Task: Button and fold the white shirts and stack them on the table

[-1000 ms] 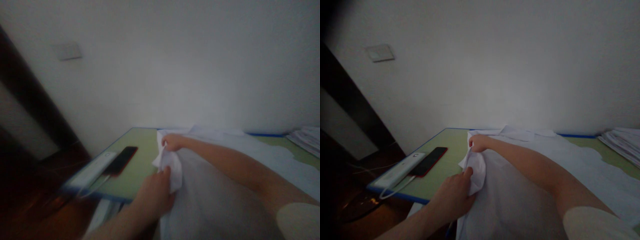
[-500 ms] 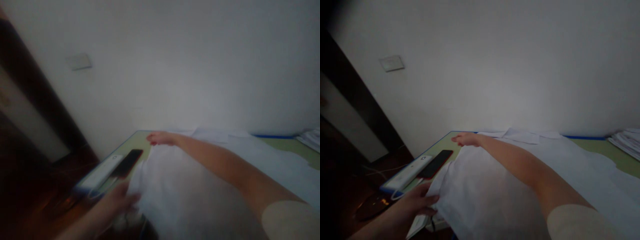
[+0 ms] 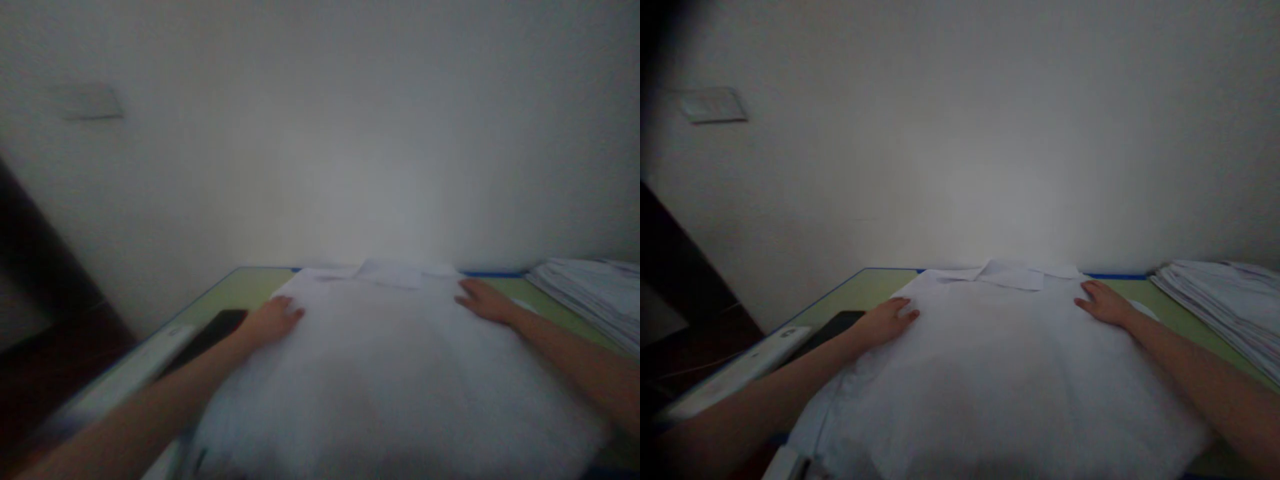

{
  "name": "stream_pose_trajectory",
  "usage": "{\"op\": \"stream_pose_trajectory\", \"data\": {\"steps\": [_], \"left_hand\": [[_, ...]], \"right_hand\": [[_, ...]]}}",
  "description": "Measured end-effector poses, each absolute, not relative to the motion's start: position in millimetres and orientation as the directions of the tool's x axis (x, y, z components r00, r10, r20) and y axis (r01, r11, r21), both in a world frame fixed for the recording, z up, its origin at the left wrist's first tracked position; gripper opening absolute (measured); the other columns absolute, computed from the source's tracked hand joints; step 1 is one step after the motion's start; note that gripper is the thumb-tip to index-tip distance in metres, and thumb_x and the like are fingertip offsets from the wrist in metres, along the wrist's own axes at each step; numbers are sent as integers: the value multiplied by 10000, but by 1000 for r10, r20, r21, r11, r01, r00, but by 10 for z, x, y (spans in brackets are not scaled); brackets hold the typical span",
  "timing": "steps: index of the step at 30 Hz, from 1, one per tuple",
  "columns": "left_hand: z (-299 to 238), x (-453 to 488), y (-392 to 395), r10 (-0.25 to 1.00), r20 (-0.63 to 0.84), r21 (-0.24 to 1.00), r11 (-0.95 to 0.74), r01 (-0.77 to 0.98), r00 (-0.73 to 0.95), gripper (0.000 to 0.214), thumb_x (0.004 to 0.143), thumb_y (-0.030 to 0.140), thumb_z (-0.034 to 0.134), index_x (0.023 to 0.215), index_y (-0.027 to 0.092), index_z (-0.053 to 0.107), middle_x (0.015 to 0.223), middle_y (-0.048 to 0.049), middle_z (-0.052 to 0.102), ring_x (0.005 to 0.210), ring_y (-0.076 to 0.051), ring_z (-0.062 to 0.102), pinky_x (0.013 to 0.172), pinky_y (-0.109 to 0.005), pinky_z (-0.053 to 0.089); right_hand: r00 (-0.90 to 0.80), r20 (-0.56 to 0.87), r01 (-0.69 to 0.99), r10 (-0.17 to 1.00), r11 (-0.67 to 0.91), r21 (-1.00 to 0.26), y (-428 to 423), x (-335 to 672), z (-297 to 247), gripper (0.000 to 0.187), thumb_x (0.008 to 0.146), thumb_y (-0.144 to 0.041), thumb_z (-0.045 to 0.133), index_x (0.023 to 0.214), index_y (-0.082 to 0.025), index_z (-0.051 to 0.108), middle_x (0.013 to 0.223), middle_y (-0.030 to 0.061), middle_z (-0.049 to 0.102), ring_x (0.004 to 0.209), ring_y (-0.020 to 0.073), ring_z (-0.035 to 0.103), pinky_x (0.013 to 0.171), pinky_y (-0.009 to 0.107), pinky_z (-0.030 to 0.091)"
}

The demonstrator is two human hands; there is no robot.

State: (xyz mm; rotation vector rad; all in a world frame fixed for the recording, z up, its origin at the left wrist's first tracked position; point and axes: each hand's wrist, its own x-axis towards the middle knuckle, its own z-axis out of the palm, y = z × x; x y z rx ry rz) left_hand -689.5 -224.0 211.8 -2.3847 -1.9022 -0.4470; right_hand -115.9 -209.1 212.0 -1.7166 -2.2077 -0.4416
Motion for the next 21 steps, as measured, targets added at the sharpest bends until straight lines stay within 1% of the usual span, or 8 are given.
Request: {"op": "stream_pose_trajectory", "data": {"steps": [2, 5, 9, 12, 14, 17, 19, 21], "left_hand": [[1981, -6631, -2171, 949, 206, 83, -262, 961, 241, 811, 784, 687, 210, 1329, 118, 404, 1380, -189, 377, 1269, -336, 336, 1009, -474, 264], [1830, -6375, -2111, 946, 229, 16, -238, 971, 228, 915, 731, 762, 189, 1396, 142, 289, 1440, -210, 247, 1310, -397, 216, 1005, -571, 179], [1838, -6267, -1912, 937, 211, -18, -280, 960, 277, 934, 719, 779, 178, 1418, 162, 238, 1461, -191, 199, 1330, -384, 167, 1032, -555, 132], [1928, -6195, -1731, 902, 167, -39, -397, 917, 398, 918, 728, 772, 184, 1427, 177, 205, 1475, -163, 166, 1346, -361, 124, 1051, -526, 115], [1988, -6128, -1656, 870, 137, -45, -473, 880, 474, 913, 733, 767, 196, 1429, 177, 191, 1483, -148, 142, 1353, -345, 101, 1063, -501, 105], [2084, -6033, -1610, 828, 119, -52, -546, 836, 548, 909, 731, 760, 242, 1422, 170, 220, 1477, -154, 161, 1352, -335, 122, 1069, -483, 102], [2160, -5977, -1589, 804, 130, -65, -578, 814, 581, 863, 742, 744, 265, 1385, 172, 327, 1436, -171, 282, 1325, -336, 222, 1061, -501, 108], [2235, -5912, -1558, 796, 176, -77, -575, 815, 578, 777, 773, 709, 259, 1294, 171, 468, 1345, -176, 431, 1262, -331, 345, 1049, -524, 123]], "right_hand": [[-200, 358, 980, 912, 186, 74, -2263, -890, 1903, 695, 825, -596, 312, 1303, -113, 457, 1332, 186, 423, 1256, 302, 367, 1055, 374, 300], [-153, 287, 988, 946, 138, 71, -2549, -701, 1756, 769, 824, -623, 282, 1366, -84, 364, 1409, 159, 312, 1316, 282, 257, 1098, 379, 230], [-69, 255, 996, 964, 54, 66, -3048, -591, 1687, 807, 814, -651, 273, 1390, -87, 314, 1439, 133, 248, 1334, 276, 199, 1105, 405, 200], [1, 268, 996, 963, -24, 82, -3501, -545, 1600, 802, 823, -649, 260, 1390, -83, 312, 1442, 133, 233, 1335, 280, 197, 1097, 417, 222], [19, 284, 993, 959, -52, 108, -3787, -537, 1575, 789, 821, -647, 276, 1370, -86, 354, 1428, 142, 273, 1322, 294, 233, 1084, 433, 249], [-2, 253, 991, 968, -33, 133, -4042, -578, 1703, 710, 807, -647, 320, 1281, -147, 491, 1329, 145, 444, 1236, 309, 393, 1028, 454, 329], [-6, 250, 992, 968, -26, 123, -4011, -667, 1905, 644, 799, -646, 341, 1209, -198, 557, 1224, 139, 545, 1131, 308, 501, 972, 464, 377], [-3, 294, 993, 956, -32, 116, -3798, -822, 2145, 630, 790, -650, 357, 1182, -207, 573, 1174, 144, 575, 1068, 311, 538, 940, 468, 388]]}}
